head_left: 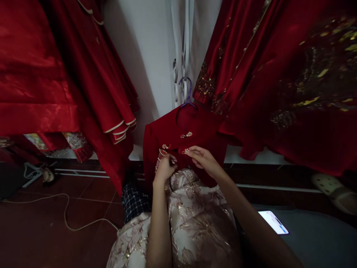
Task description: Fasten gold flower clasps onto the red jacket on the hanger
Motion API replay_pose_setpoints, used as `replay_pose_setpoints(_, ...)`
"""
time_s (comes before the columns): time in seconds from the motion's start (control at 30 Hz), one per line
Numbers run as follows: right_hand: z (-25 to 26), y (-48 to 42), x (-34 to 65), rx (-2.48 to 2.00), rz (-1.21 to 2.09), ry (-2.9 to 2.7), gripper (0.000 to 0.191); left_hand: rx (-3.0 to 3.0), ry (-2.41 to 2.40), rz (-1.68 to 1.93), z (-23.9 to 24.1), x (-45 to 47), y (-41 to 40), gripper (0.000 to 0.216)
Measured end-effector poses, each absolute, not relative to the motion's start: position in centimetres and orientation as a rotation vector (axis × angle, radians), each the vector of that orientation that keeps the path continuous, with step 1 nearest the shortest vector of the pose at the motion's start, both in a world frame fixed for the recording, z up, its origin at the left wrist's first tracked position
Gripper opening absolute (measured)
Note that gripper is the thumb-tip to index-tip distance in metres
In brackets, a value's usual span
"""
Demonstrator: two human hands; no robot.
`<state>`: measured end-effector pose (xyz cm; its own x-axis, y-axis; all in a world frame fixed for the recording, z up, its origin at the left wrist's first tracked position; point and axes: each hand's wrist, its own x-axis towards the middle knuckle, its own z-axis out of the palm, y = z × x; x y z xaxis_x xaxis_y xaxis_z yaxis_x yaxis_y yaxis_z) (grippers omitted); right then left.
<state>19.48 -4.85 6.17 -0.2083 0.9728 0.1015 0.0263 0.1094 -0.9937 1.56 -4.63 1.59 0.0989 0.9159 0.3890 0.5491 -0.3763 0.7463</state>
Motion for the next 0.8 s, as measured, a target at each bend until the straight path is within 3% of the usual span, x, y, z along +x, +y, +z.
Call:
replay_pose_setpoints(0.33,0.8,-2.6,18.8,-1.240,0.678,-1.820,0.025,1.938,1.456,1.161,-0.8,1.5,-3.3,0.028)
replay_pose_setpoints(0.5,0.7,-2.6,19.1,-1.250,0.639,-1.847,0.022,1.992,1.445,1.094,-0.3,2.2,-3.5,0.012)
replay_pose_setpoints(0.8,-0.8,-2.4,18.0,-1.192,0.766,-1.773,0.019,1.870,1.417,1.138,-0.8,1.9,-3.2,0.007)
